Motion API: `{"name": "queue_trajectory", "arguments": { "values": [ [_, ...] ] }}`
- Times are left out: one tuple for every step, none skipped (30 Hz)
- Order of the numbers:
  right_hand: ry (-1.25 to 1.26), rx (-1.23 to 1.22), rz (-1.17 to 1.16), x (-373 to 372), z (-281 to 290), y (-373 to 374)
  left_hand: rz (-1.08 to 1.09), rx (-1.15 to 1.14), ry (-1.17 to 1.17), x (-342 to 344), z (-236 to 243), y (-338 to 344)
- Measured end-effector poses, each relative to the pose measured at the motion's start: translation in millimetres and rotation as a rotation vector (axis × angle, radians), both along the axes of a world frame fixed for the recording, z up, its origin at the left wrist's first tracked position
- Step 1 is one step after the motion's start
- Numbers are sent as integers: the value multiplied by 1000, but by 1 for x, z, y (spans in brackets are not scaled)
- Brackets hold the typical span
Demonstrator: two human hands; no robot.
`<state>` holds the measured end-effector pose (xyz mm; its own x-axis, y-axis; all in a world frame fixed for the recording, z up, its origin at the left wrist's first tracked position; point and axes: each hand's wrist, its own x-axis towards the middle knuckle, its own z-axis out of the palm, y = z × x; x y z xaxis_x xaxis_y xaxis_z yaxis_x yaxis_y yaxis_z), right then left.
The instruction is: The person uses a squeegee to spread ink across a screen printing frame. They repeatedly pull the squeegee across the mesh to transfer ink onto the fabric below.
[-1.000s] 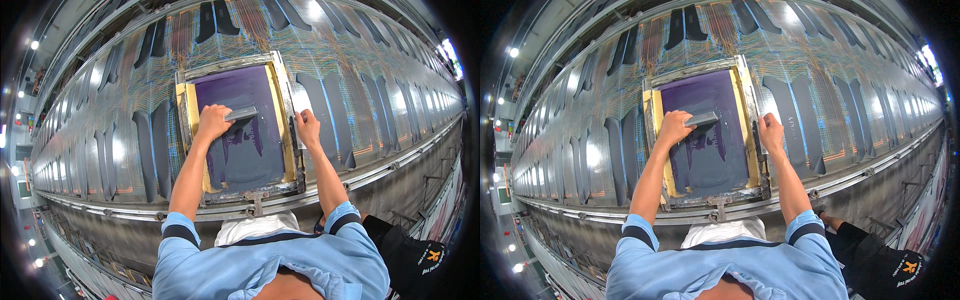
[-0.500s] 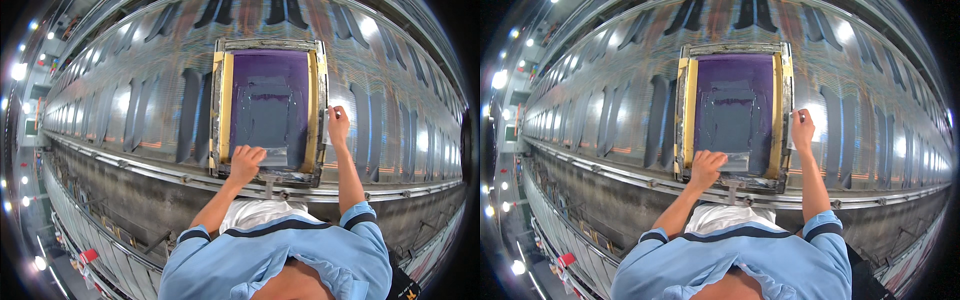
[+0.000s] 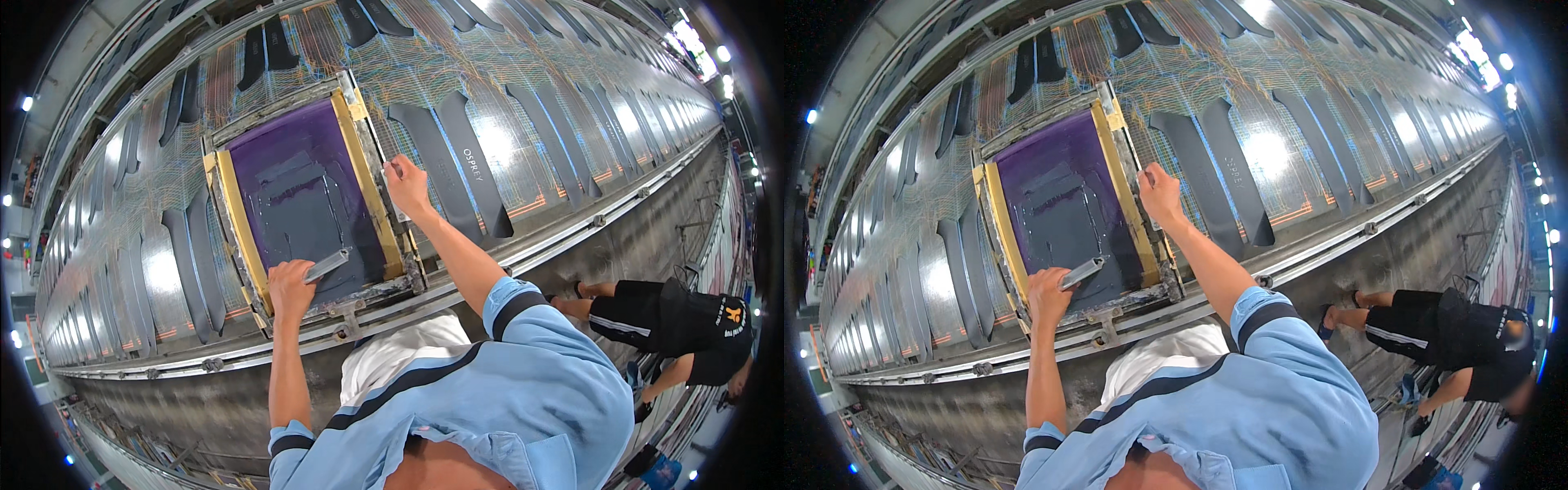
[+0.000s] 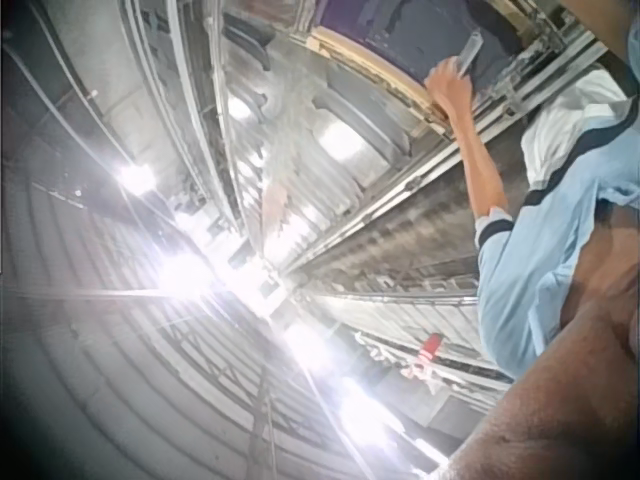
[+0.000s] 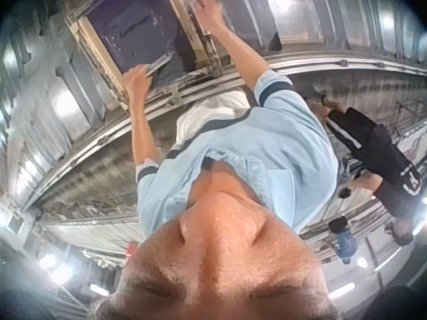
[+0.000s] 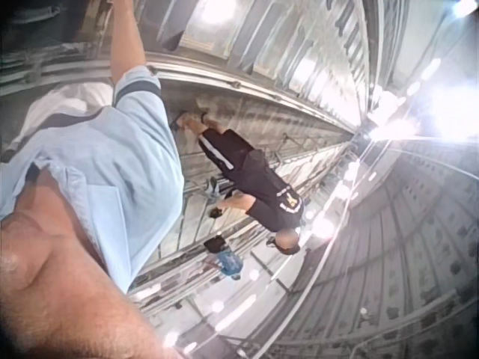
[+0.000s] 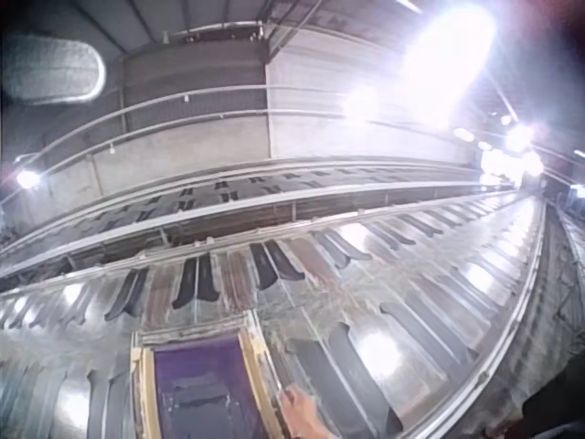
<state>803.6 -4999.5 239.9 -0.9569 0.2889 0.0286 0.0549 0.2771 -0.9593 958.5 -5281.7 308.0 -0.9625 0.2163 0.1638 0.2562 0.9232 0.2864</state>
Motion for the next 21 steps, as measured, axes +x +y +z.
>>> {"name": "queue_trajectory", "arguments": {
  "values": [
    [7, 15, -8, -2, -7, 0, 1, -1, -5, -3, -1, 0],
    [-10, 24, -7, 0, -9, -4, -12, 29, -23, 0, -5, -4],
    [-6, 79, -11, -1, -16, -6, -41, 30, -78, -2, -7, -10],
    [-2, 136, -13, -7, -28, -6, -70, 32, -132, -7, -9, -14],
    [3, 186, -5, -13, -39, -9, -88, 28, -186, -11, -6, -20],
    [104, 257, 28, -14, -49, -7, -122, -1, -227, -19, -2, -23],
    [-26, 352, 63, -15, -49, -8, -128, -1, -225, -30, 0, -27],
    [-155, 448, 104, -15, -39, -8, -132, -3, -226, -44, 0, -30],
    [-299, 561, 175, -14, 0, -12, -131, -11, -234, -56, 1, -36],
    [-259, 780, 189, -18, 9, -11, -127, 25, -169, -74, 1, -38],
    [-90, 867, 262, -26, 22, -12, -130, 61, -109, -93, -2, -42],
    [270, 678, 315, -39, 13, -21, -129, 37, -140, -111, 4, -47],
    [233, 573, 479, -51, 24, -36, -139, 29, -172, -132, 6, -50],
    [190, 468, 638, -60, 52, -55, -136, 17, -150, -152, 5, -56],
    [139, 361, 788, -65, 69, -72, -140, 10, -131, -167, 3, -58],
    [141, 466, 854, -70, 72, -86, -143, 3, -111, -180, 2, -59],
    [151, 578, 917, -79, 75, -99, -143, -5, -116, -193, 3, -59],
    [164, 691, 986, -86, 76, -109, -136, -13, -120, -203, 3, -61],
    [152, 716, 971, -90, 67, -116, -129, -21, -124, -209, 3, -63],
    [142, 736, 959, -92, 57, -125, -121, -23, -140, -211, 1, -65],
    [133, 757, 947, -91, 48, -132, -113, 0, -122, -208, -2, -66]
  ]
}}
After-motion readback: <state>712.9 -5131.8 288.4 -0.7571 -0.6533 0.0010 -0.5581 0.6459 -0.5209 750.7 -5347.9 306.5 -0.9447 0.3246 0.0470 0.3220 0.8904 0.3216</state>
